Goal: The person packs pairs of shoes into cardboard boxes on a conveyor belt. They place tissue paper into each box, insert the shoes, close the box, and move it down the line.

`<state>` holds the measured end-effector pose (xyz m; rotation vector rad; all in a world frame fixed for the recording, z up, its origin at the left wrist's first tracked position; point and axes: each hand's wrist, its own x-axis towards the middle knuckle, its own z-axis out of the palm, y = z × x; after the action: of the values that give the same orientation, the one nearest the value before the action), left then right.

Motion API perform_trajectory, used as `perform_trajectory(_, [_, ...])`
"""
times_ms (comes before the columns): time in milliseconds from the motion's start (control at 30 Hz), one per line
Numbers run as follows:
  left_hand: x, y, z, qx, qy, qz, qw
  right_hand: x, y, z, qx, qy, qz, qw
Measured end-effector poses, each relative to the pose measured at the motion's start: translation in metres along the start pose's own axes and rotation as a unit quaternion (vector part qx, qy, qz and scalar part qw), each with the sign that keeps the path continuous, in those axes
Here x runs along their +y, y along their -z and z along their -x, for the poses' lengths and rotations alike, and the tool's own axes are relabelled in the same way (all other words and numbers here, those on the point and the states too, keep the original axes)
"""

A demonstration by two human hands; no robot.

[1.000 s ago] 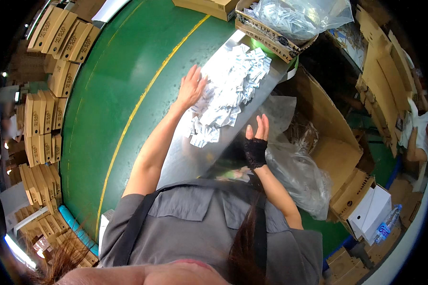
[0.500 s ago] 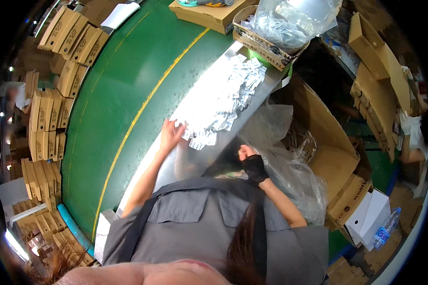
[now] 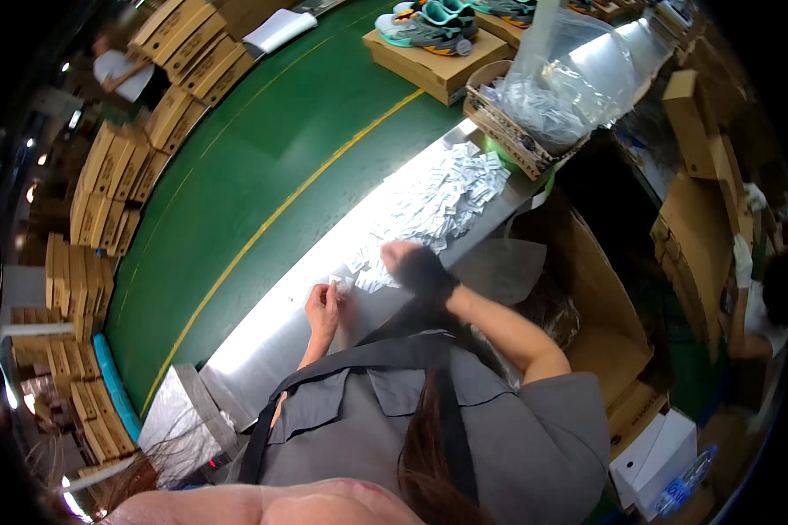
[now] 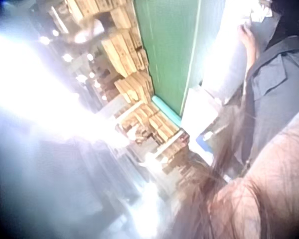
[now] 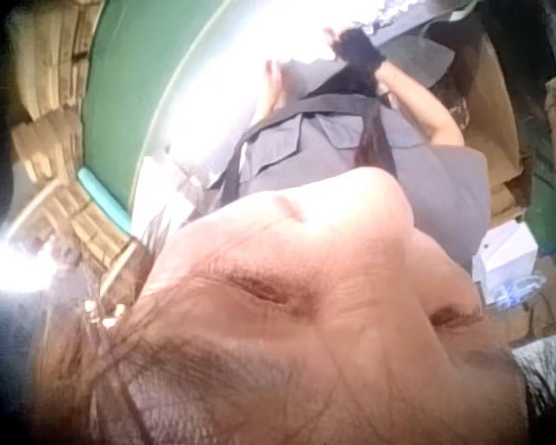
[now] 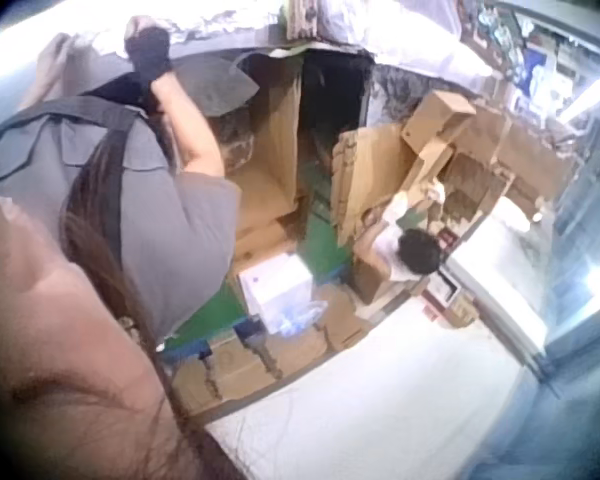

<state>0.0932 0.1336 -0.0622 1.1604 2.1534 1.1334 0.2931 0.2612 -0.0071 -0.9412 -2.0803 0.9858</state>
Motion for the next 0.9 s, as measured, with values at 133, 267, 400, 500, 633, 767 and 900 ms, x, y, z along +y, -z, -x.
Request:
perform_trajectory(133, [-0.010,0.014,0.016,0.043,0.053,0.063,0.996,0.024,-0.010,-0.080,0.001,0.058,0.186,0.981])
perform_trajectory(267, [-0.020,0.044,0.050,0.105,0.074,0.067,0.989,0.056,-0.029,-0.118,-0.081,0.019,0.343,0.936])
perform_trajectory(400, [-0.049,0.076,0.102,0.183,0.150,0.134,0.962,0.080,-0.025,-0.123,-0.266,-0.069,0.480,0.833])
perform_trajectory(500, [-0.083,0.099,0.148,0.207,0.223,0.117,0.945,0.074,-0.011,-0.108,-0.233,-0.048,0.467,0.852])
perform_trajectory(633, [-0.103,0.117,0.156,0.238,0.266,0.144,0.923,0.060,-0.011,-0.099,-0.216,-0.011,0.470,0.856])
perform_trajectory(767, [-0.109,0.132,0.130,0.225,0.228,0.156,0.934,0.051,-0.049,-0.085,-0.195,0.016,0.372,0.907])
perform_trajectory(900, [-0.128,0.146,0.092,0.169,0.176,0.156,0.957,0.021,-0.050,-0.088,-0.289,-0.042,0.430,0.854])
